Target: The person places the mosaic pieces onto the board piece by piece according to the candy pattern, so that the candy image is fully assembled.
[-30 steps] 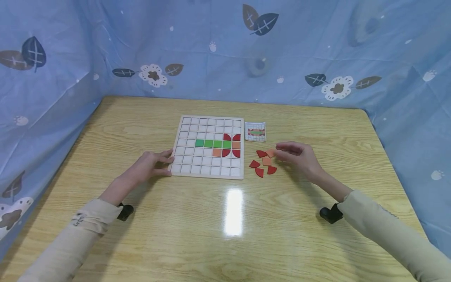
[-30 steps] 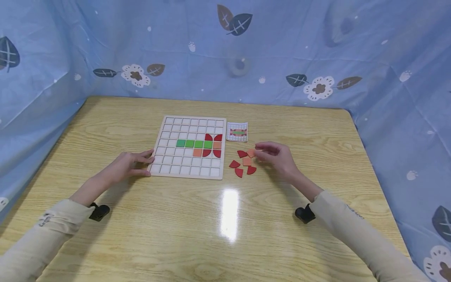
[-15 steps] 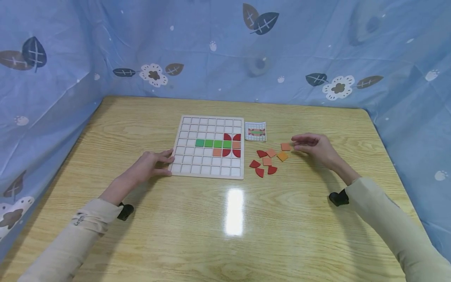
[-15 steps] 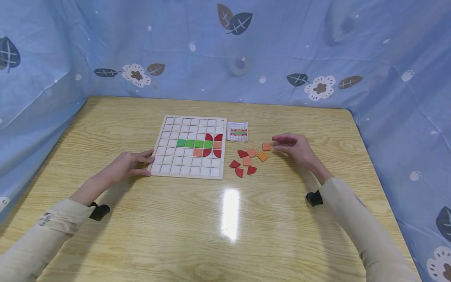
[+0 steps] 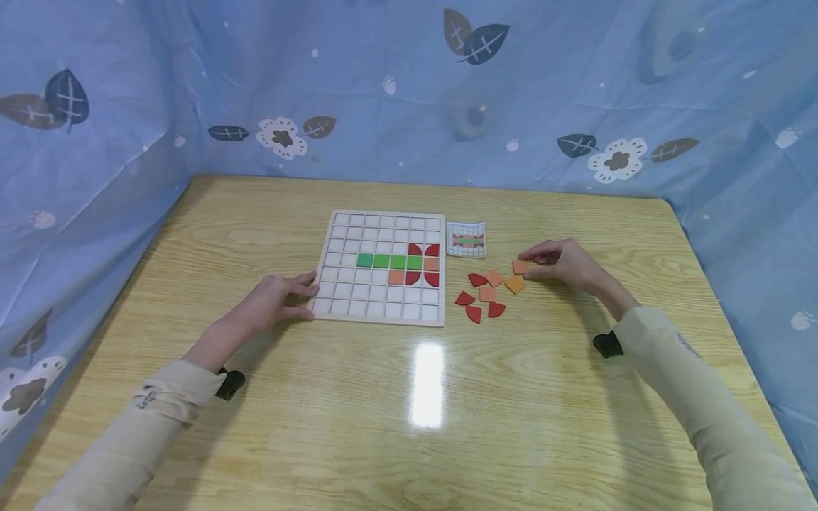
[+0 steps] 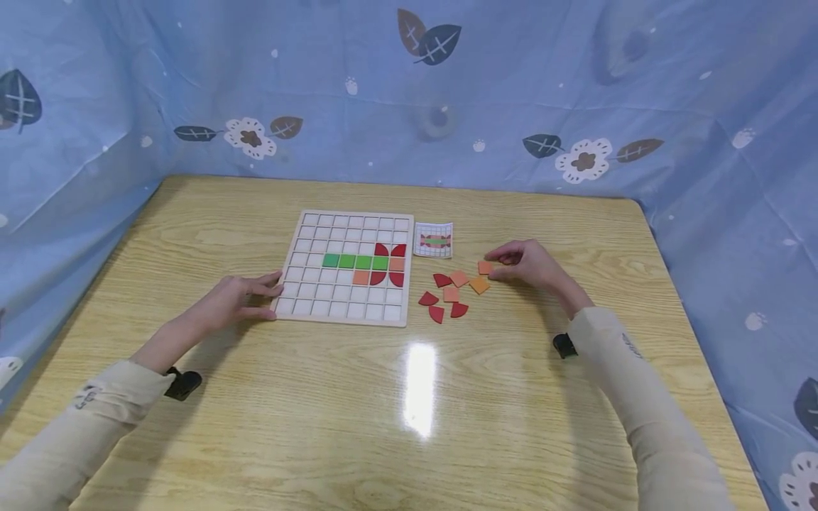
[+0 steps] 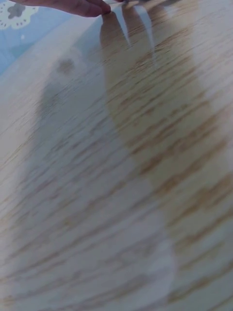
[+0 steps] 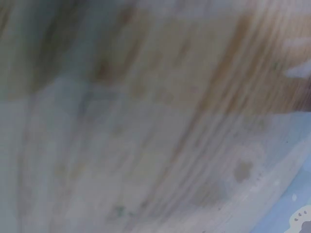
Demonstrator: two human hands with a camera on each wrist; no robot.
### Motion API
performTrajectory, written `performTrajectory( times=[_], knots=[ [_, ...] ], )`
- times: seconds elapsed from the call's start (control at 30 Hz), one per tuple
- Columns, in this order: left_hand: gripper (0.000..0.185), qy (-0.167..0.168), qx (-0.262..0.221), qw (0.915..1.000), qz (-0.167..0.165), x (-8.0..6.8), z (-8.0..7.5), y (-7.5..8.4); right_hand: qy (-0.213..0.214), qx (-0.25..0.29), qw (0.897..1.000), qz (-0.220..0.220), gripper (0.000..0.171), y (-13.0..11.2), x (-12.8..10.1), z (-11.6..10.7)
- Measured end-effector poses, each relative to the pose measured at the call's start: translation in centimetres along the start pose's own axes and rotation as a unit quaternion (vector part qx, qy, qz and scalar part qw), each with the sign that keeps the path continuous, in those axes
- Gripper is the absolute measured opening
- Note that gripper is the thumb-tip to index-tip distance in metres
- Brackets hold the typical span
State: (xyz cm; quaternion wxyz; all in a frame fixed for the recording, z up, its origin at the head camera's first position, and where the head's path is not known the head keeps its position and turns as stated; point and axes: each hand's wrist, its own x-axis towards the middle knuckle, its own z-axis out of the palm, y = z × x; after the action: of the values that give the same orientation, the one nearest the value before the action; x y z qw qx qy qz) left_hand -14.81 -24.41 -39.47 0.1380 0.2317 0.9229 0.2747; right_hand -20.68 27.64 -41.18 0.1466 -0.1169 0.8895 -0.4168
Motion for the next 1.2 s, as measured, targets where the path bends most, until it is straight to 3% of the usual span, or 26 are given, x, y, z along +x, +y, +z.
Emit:
performTrajectory(
  times=[0.17,0.6,0.8,1.2],
  knots=[
    [0.053,-0.002,-0.002,1.0000,-0.007,-0.2,0.1,-0.2,0.004,-0.019,1.000,-0.024,0.032,0.0,0.1,0.2],
    [0.053,-0.003,-0.004,1.0000,-0.008,-0.4,0.1,0.1,-0.003,-0.019,1.000,0.000,0.035,-0.5,-0.7,-1.0],
    [0.054,-0.005,-0.004,0.9999,-0.012,-0.4,0.0,0.1,-0.007,0.027,1.000,-0.005,0.039,-1.2,-1.7,-1.6],
    [0.053,0.002,0.003,1.0000,0.001,-0.2,0.0,0.1,0.020,0.119,0.992,-0.020,0.038,-0.9,-2.9,-0.6]
  ],
)
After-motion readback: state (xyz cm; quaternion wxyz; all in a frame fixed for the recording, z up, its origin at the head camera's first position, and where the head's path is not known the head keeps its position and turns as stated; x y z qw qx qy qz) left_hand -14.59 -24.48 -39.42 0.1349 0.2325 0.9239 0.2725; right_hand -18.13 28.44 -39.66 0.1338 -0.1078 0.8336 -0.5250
